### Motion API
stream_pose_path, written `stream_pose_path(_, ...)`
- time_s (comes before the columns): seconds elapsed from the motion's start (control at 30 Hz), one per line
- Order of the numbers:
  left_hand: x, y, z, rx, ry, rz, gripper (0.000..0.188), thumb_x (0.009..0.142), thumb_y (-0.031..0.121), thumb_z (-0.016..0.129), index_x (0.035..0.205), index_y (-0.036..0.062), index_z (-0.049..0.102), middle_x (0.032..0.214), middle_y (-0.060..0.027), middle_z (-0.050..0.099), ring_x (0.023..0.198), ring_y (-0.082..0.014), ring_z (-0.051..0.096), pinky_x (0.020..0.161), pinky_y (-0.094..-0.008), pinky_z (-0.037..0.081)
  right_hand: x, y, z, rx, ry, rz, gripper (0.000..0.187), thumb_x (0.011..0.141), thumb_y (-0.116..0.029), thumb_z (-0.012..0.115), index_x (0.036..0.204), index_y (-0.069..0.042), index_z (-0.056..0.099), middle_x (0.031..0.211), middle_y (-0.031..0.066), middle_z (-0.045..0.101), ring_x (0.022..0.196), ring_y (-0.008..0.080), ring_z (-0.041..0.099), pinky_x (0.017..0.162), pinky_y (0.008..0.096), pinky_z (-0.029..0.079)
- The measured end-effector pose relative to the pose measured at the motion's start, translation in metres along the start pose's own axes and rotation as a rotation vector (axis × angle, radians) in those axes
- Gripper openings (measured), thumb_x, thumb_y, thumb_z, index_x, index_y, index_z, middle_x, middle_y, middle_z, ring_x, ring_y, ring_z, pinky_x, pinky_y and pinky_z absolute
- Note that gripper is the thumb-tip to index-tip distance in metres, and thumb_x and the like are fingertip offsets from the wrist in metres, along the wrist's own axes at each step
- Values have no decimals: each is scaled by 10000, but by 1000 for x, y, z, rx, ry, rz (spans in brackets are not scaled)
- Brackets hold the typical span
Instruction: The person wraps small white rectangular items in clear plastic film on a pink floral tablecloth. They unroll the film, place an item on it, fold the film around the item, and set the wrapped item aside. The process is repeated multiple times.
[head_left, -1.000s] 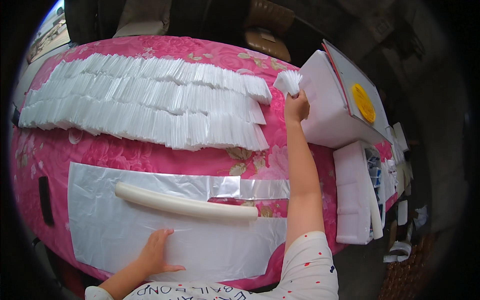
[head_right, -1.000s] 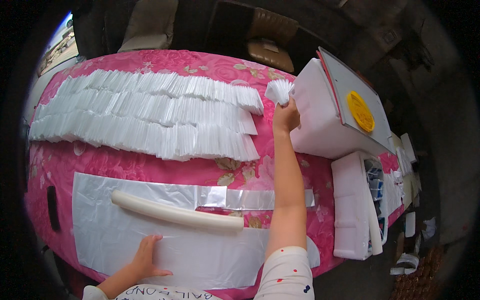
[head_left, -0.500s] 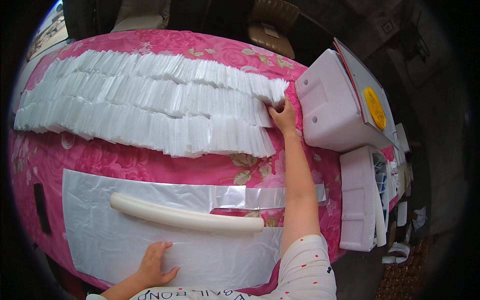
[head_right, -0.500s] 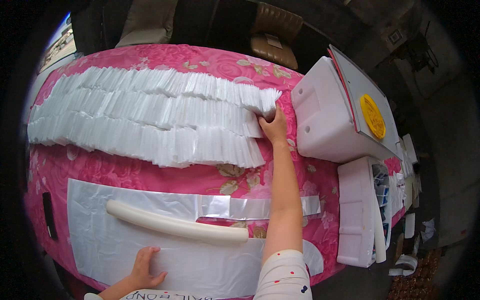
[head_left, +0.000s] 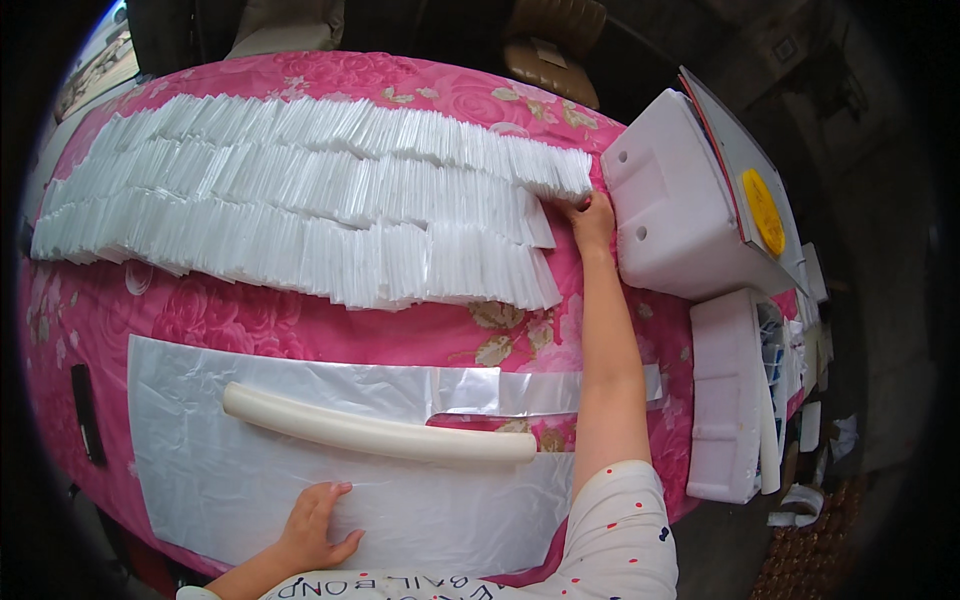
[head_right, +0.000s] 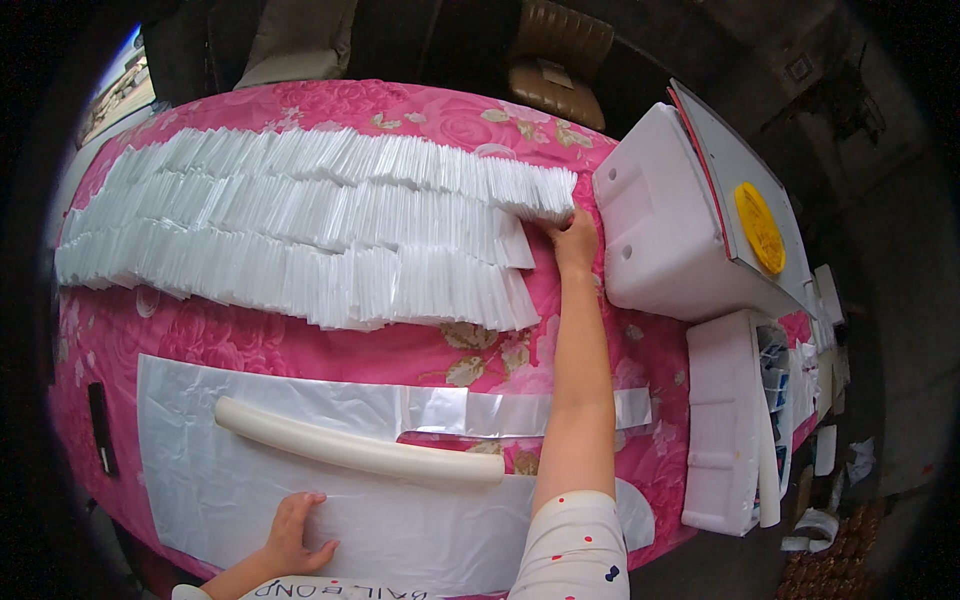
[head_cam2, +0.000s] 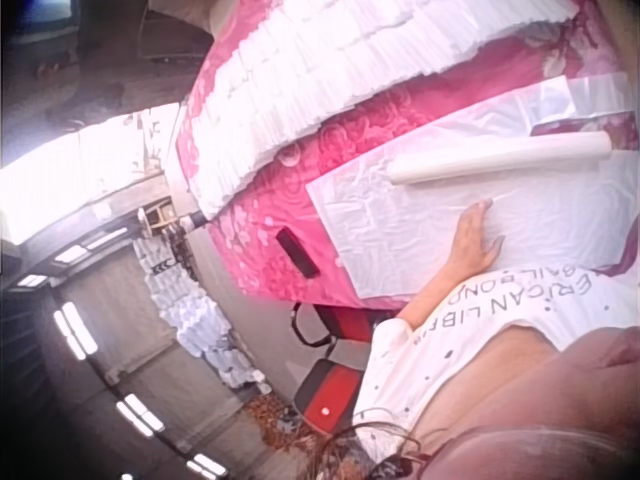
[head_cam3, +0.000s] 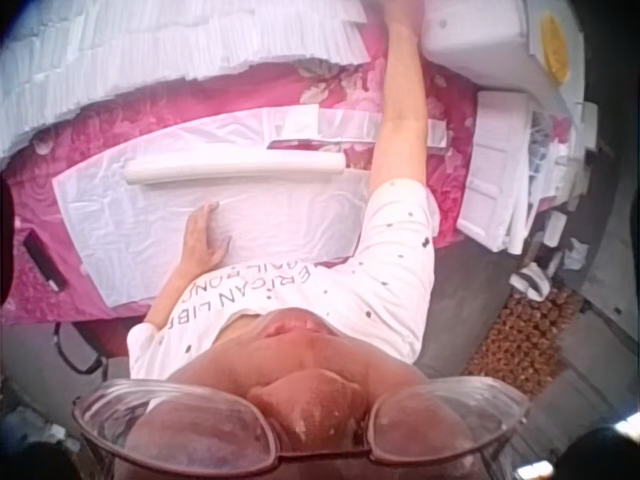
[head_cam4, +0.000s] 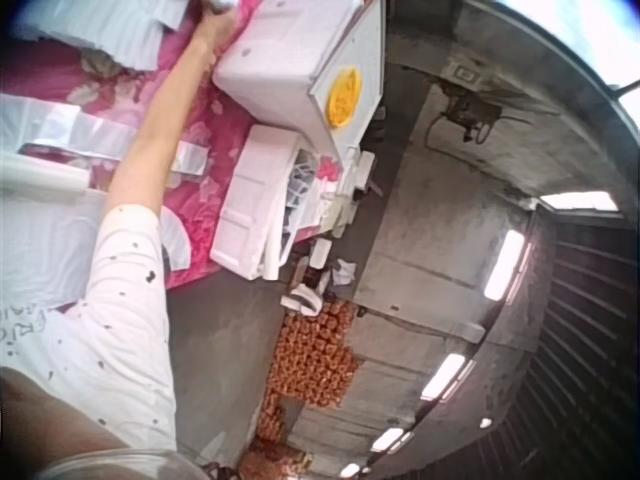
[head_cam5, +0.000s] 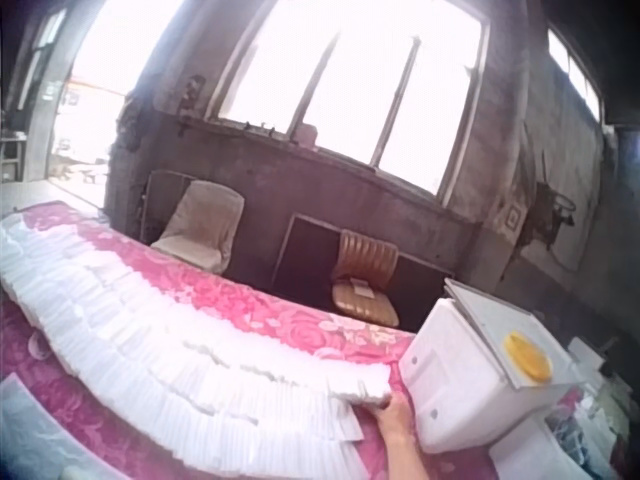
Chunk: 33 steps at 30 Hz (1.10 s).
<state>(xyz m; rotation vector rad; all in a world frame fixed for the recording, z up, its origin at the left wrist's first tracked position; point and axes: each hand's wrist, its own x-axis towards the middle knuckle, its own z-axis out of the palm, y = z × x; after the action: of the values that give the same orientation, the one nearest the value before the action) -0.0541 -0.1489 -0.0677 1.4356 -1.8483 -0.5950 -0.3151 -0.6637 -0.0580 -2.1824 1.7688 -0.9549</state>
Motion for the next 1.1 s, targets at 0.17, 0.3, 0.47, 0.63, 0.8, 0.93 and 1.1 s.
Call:
stream_pose_path(0.17, 0, 0, 1, 17, 4, -4, 864, 596, 103, 736, 1320, -35, 285, 1125, -177, 520, 995, -320, 497, 857, -415, 412, 0, 19, 8, -184, 207, -253, 776, 654, -300, 764, 1292, -29, 414, 1277, 181, 463, 1172, 306, 453, 973, 357, 373)
stream_pose_path(0.3, 0, -1, 2, 14, 3, 7, 862, 595, 108, 735, 1317, -36, 288, 1130, -177, 520, 998, -320, 497, 855, -417, 413, 13, 28, 3, -164, 98, -426, 781, 712, -247, 713, 1358, -28, 333, 1366, 192, 378, 1262, 299, 370, 1043, 349, 306)
stream_pose_path(0.47, -2, -2, 2, 3, 4, 8, 862, 597, 113, 735, 1318, -35, 286, 1140, -179, 518, 1000, -324, 496, 855, -420, 412, 9, 14, 2, -57, -59, -289, 763, 722, -219, 693, 1354, -5, 325, 1368, 194, 372, 1263, 302, 367, 1053, 350, 294)
stream_pose_path(0.63, 1, 2, -1, 16, 5, -9, 813, 637, 114, 719, 1308, -29, 283, 1146, -175, 535, 980, -326, 518, 843, -407, 430, -6, -1, -12, -77, 31, -225, 760, 725, -236, 691, 1340, 26, 329, 1358, 206, 382, 1261, 305, 370, 1048, 346, 298)
stream_pose_path(0.8, -4, 4, -1, 26, 121, 46, 695, 623, 68, 692, 1243, -33, 394, 1137, -174, 535, 971, -324, 520, 835, -393, 437, -44, -26, -34, 97, 147, -276, 715, 740, -253, 686, 1302, 53, 368, 1324, 215, 417, 1243, 313, 387, 1037, 362, 305)
stream_pose_path(0.93, -19, 7, -4, 28, 213, 81, 589, 625, 45, 666, 1179, -24, 476, 1155, -169, 522, 982, -323, 521, 837, -391, 442, -142, -99, -69, 296, -291, -456, 549, 740, -197, 701, 1207, 3, 494, 1235, 200, 502, 1164, 326, 465, 988, 389, 359)
stream_pose_path(1.1, -6, 17, -7, 63, 87, 175, 571, 666, 56, 663, 1195, -21, 463, 1190, -161, 499, 1047, -334, 505, 889, -417, 427, -273, -133, -107, 175, -621, -521, 489, 737, -169, 688, 1192, -75, 537, 1225, 123, 513, 1114, 313, 482, 941, 380, 395)
